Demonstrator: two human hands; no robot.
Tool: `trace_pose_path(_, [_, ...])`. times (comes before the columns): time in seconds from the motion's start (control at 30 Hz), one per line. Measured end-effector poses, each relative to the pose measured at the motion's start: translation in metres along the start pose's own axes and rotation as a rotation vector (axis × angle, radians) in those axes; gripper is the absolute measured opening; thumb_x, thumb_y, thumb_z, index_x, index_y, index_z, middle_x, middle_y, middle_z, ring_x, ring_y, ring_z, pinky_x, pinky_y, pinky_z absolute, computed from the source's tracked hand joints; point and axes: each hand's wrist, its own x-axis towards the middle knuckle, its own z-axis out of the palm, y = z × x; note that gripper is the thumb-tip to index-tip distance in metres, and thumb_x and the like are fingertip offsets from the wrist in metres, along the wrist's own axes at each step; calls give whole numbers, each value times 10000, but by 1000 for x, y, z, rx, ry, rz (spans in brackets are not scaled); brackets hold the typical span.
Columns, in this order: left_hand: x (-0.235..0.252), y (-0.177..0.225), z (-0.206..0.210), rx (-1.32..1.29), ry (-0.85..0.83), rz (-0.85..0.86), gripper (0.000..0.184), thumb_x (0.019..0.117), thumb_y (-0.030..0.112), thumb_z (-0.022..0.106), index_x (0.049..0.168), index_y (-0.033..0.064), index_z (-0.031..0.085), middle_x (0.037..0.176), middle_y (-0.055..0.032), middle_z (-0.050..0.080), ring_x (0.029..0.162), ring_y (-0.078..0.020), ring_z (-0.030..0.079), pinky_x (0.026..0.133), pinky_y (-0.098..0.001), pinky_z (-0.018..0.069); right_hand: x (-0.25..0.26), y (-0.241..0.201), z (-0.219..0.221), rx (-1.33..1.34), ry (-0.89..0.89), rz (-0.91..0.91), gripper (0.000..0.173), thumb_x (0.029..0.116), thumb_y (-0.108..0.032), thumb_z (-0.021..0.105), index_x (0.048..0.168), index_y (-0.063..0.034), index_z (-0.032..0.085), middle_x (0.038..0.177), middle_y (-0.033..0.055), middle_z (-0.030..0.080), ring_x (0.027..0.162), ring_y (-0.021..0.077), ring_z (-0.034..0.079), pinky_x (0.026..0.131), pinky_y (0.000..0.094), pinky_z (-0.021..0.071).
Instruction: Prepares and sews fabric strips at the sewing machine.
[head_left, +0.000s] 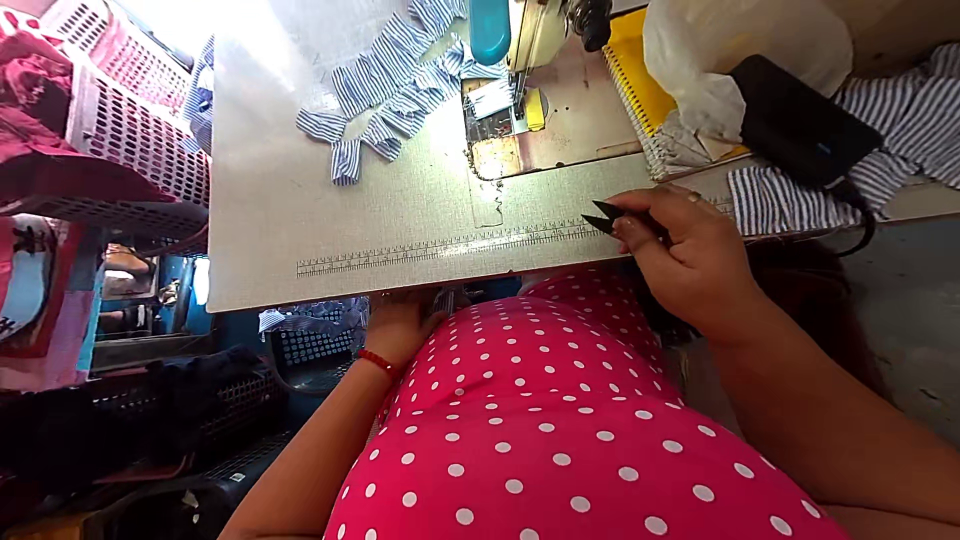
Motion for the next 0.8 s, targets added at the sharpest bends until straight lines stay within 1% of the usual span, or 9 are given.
trace_pose_path(0.1, [19, 10, 7, 107, -71, -36, 434, 1001, 419, 625, 1304, 116, 693, 1356, -207, 633, 1342, -424, 521, 1137, -652, 330, -2, -3, 2, 98, -15, 32, 317, 1057, -253, 510, 1250, -60, 671, 1015, 57, 626, 835, 79, 594, 736, 229, 517])
trace_pose_path(0.17, [24, 12, 5, 68, -116, 8, 345, 1027, 326, 593, 1288, 126, 700, 1350, -205, 637, 1336, -427, 525, 1118, -674, 338, -4, -4, 1, 128, -47, 76, 420, 1018, -296, 581, 1382, -89, 612, 1064, 55, 597, 828, 60, 567, 704, 196, 494])
trace_pose_path(0.27, [13, 14, -6, -196, -125, 126, 342, 1059, 291, 560, 1268, 54, 692, 1248, -214, 679, 1242, -388, 605, 1072, -634, 416, -10, -4, -4, 193, -109, 139, 502, 942, -248, 669, 1423, -127, 594, 1043, 24, 567, 745, 34, 511, 607, 159, 428])
trace_pose_path(0.33, [-3, 19, -16, -388, -53, 299, 326, 1051, 270, 570, 1168, -6, 696, 1080, -187, 712, 1056, -304, 681, 962, -540, 520, -13, -3, -4, 323, -168, 153, 409, 904, -179, 690, 1306, -106, 665, 934, -13, 607, 711, 36, 540, 591, 166, 460])
trace_pose_path(0.4, [-17, 26, -25, -487, 38, 528, 286, 1053, 282, 552, 1045, 21, 669, 941, -73, 661, 902, -129, 641, 847, -345, 541, -12, -7, 5, 431, -250, 132, 357, 883, -134, 708, 1236, -86, 684, 934, -13, 664, 695, 40, 569, 588, 185, 495])
trace_pose_path(0.5, [-34, 46, -43, -696, 81, 782, 271, 1073, 266, 533, 1068, 19, 644, 1012, -19, 646, 970, -10, 612, 890, -218, 531, -6, -16, 32, 505, -383, 19, 420, 858, -180, 760, 1262, -93, 687, 1187, 18, 670, 842, 26, 611, 685, 193, 535])
trace_pose_path(0.6, [-48, 64, -64, -944, 76, 898, 217, 1079, 329, 519, 1141, 147, 620, 1099, 73, 636, 1041, 16, 613, 910, -203, 541, 3, -20, 58, 575, -590, -67, 453, 845, -249, 783, 1261, -90, 697, 1357, 47, 631, 1176, 77, 616, 955, 277, 545])
trace_pose_path(0.7, [-60, 68, -82, -1195, 110, 923, 198, 1059, 370, 543, 1185, 260, 650, 1141, 106, 668, 1039, -20, 640, 889, -225, 556, 6, -19, 70, 622, -730, -9, 275, 892, -207, 746, 1124, -61, 724, 1114, 26, 693, 1003, 22, 631, 874, 212, 528])
trace_pose_path(0.8, [-69, 59, -91, -1457, 153, 914, 208, 1024, 354, 601, 1184, 247, 679, 1125, 45, 704, 1003, -91, 679, 874, -282, 579, 6, -12, 58, 629, -760, 103, 115, 965, -174, 681, 1020, -74, 687, 938, -7, 697, 837, 6, 628, 758, 198, 520])
